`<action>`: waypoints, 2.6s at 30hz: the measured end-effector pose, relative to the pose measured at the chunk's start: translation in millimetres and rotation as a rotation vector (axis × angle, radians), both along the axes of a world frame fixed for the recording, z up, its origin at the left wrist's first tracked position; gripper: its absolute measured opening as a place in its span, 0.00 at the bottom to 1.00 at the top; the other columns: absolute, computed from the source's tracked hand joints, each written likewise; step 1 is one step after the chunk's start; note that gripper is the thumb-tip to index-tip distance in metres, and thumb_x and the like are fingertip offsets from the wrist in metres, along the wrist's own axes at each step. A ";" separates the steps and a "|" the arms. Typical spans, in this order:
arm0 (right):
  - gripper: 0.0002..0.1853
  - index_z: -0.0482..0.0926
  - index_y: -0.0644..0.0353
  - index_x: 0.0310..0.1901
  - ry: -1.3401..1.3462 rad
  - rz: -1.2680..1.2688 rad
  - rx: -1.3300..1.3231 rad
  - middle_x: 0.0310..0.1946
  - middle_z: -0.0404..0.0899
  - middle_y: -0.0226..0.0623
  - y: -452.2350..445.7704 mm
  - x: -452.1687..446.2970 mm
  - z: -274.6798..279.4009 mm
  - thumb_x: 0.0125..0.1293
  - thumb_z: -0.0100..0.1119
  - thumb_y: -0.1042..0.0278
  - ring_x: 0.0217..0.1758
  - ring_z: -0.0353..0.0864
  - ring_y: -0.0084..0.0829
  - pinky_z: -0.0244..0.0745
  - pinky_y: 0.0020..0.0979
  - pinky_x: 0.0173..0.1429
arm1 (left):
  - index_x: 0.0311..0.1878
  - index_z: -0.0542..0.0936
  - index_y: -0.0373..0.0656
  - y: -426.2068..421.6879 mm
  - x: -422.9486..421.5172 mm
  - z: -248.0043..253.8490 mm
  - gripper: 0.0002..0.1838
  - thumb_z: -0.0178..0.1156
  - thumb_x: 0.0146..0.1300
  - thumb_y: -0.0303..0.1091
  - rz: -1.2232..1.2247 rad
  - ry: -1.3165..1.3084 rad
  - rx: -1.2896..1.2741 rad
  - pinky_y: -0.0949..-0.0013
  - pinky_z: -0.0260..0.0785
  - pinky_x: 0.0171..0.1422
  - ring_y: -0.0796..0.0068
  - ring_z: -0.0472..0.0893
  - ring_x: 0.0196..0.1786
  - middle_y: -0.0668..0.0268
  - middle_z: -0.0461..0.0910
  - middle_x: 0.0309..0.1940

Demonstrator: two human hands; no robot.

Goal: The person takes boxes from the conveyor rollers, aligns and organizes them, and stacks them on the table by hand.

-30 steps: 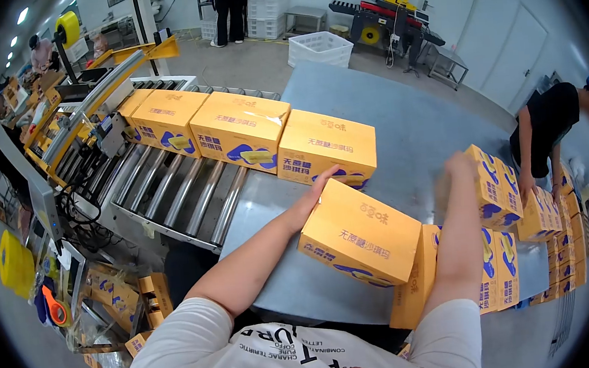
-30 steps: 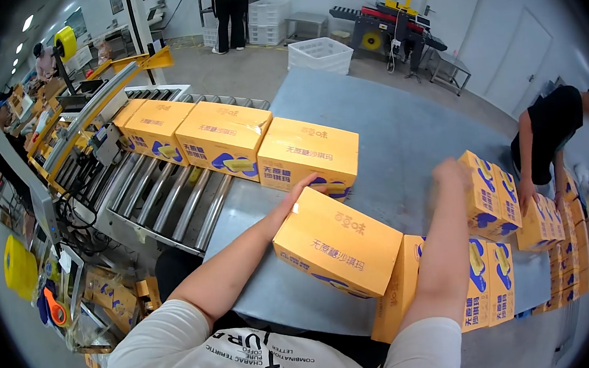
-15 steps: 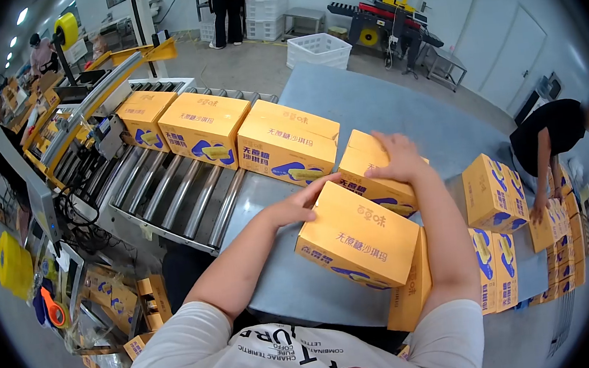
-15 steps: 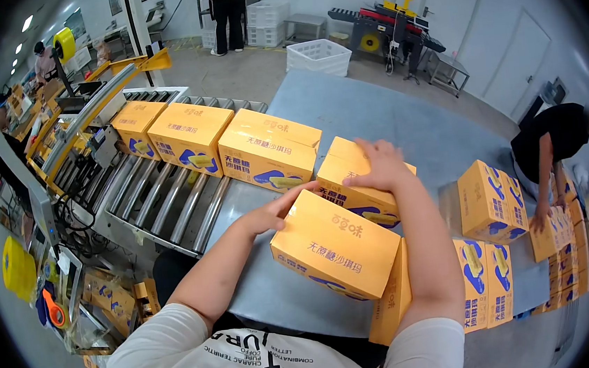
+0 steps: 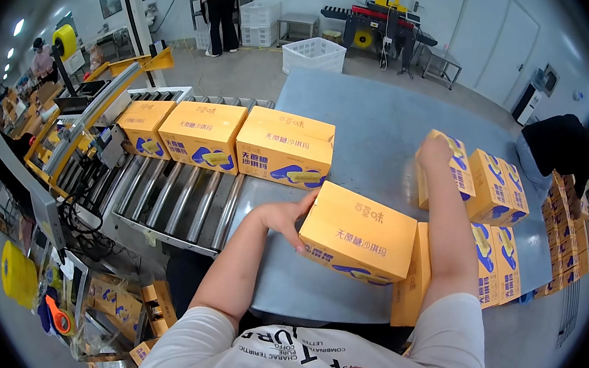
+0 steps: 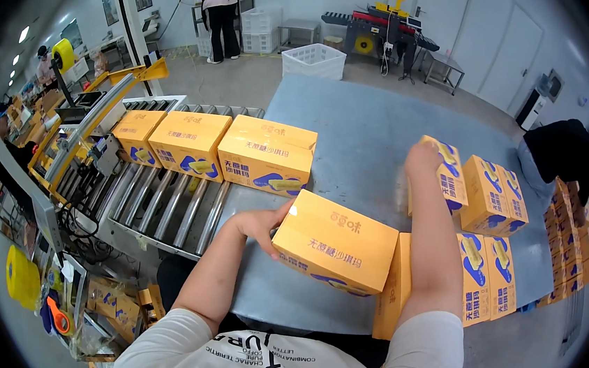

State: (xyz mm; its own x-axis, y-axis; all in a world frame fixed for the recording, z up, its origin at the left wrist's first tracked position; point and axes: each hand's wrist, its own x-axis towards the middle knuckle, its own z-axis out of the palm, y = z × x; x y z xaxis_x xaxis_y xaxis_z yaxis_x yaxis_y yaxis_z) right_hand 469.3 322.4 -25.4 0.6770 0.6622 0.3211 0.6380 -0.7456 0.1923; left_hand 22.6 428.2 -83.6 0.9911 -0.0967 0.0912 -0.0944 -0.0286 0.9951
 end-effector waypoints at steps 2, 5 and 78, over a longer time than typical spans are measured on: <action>0.19 0.89 0.45 0.55 0.242 0.018 -0.071 0.60 0.80 0.44 -9.9 -12.9 10.8 0.65 0.67 0.48 0.66 0.78 0.48 0.74 0.51 0.66 | 0.85 0.41 0.42 -2.9 5.1 -3.3 0.77 0.87 0.38 0.40 0.067 -0.066 -0.139 0.59 0.52 0.83 0.65 0.61 0.80 0.59 0.64 0.78; 0.21 0.88 0.46 0.56 0.081 0.130 0.019 0.60 0.82 0.42 -12.7 -57.1 43.2 0.66 0.66 0.48 0.65 0.80 0.46 0.77 0.48 0.66 | 0.83 0.54 0.38 0.9 16.8 -19.6 0.70 0.86 0.39 0.47 0.206 -0.153 -0.307 0.60 0.55 0.82 0.66 0.65 0.78 0.61 0.66 0.76; 0.60 0.53 0.57 0.83 0.461 -0.639 1.819 0.68 0.71 0.58 -597.4 -190.6 -91.4 0.51 0.80 0.59 0.65 0.78 0.46 0.79 0.39 0.63 | 0.46 0.85 0.35 16.7 53.8 -96.5 0.10 0.66 0.74 0.34 1.064 -0.080 0.208 0.75 0.72 0.53 0.80 0.79 0.45 0.68 0.84 0.41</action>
State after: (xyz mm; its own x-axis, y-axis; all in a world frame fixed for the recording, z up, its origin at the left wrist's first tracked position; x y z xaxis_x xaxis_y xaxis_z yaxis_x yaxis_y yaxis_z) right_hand 278.7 -275.0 -116.8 0.8563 -0.5162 -0.0189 0.0156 0.0623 -0.9979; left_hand 76.4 444.9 -180.1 0.5683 0.7868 0.2406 0.0136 -0.3014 0.9534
